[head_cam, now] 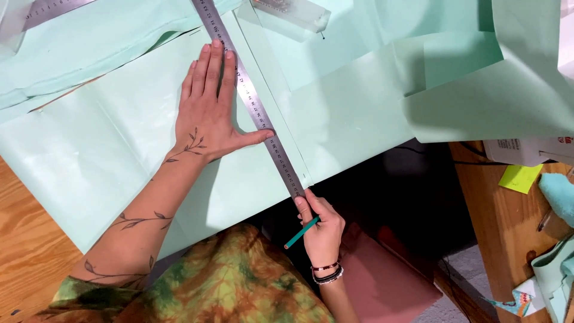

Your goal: Measuring, marking, and cutting green fabric pieces on a workbench using a ruler, pencil, and scissors.

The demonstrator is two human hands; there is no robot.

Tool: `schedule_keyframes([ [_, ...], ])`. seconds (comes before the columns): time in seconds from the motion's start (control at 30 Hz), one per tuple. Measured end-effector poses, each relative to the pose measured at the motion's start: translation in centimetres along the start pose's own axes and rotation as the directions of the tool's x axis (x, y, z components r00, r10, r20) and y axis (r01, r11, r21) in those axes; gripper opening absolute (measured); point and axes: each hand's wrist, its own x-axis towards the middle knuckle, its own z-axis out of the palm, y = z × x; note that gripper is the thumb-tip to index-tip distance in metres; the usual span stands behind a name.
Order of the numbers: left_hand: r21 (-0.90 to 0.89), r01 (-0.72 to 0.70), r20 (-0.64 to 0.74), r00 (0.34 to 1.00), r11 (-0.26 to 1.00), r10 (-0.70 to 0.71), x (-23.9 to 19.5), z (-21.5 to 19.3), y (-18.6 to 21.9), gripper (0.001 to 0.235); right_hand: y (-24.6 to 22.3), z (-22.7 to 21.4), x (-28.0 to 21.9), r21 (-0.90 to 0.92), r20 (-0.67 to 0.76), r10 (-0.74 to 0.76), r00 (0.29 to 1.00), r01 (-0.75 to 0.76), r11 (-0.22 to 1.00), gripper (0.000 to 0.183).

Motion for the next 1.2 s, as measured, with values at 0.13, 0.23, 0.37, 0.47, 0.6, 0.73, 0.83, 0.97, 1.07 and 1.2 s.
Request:
schedule_keyframes([
  [0.13, 0.0, 0.01, 0.004, 1.0, 1.0, -0.01, -0.1, 0.09, 0.04, 0.136, -0.11, -0.04, -0.15, 0.022, 0.004, 0.001, 1.0, -0.002, 1.0, 0.029],
  [0.23, 0.002, 0.001, -0.008, 1.0, 1.0, -0.001, -0.06, 0.01, 0.01, 0.135, -0.12, 0.04, -0.11, 0.02, 0.004, -0.037, 0.999, 0.037, 0.999, 0.028],
  [0.37, 0.015, 0.003, -0.016, 1.0, 1.0, -0.003, -0.07, 0.1, -0.02, 0.136, 0.01, 0.04, -0.03, 0.047, 0.012, 0.023, 1.0, -0.024, 0.999, 0.028],
  [0.47, 0.013, 0.014, 0.003, 1.0, 1.0, -0.014, -0.05, 0.19, -0.03, 0.137, -0.06, -0.07, 0.07, 0.06, 0.024, 0.049, 0.998, -0.051, 0.997, 0.029],
  [0.6, 0.041, 0.019, 0.005, 1.0, 0.999, -0.02, -0.11, 0.59, -0.16, 0.139, -0.07, -0.14, 0.12, 0.074, 0.039, 0.09, 0.995, -0.093, 0.993, 0.028],
  [0.73, 0.016, 0.02, -0.014, 1.0, 1.0, -0.02, -0.08, 0.51, -0.14, 0.139, 0.0, -0.33, 0.28, 0.074, 0.056, 0.09, 0.994, -0.094, 0.993, 0.028],
  [0.83, -0.047, 0.012, -0.033, 0.999, 0.999, -0.014, -0.12, 0.46, -0.22, 0.14, 0.25, -0.38, 0.35, 0.09, 0.07, 0.104, 0.992, -0.11, 0.99, 0.029],
  [0.97, -0.046, 0.007, -0.029, 1.0, 0.999, -0.008, -0.11, 0.47, -0.22, 0.139, 0.42, -0.43, 0.37, 0.094, 0.073, 0.094, 0.993, -0.101, 0.99, 0.028],
  [1.07, -0.03, 0.005, -0.044, 0.999, 1.0, -0.006, -0.16, 0.58, -0.24, 0.139, 0.3, -0.43, 0.42, 0.106, 0.078, 0.114, 0.99, -0.122, 0.987, 0.028],
  [1.2, -0.006, 0.012, -0.045, 0.999, 1.0, -0.012, -0.27, 0.76, -0.27, 0.137, 0.33, -0.5, 0.46, 0.107, 0.088, 0.123, 0.988, -0.132, 0.985, 0.03],
])
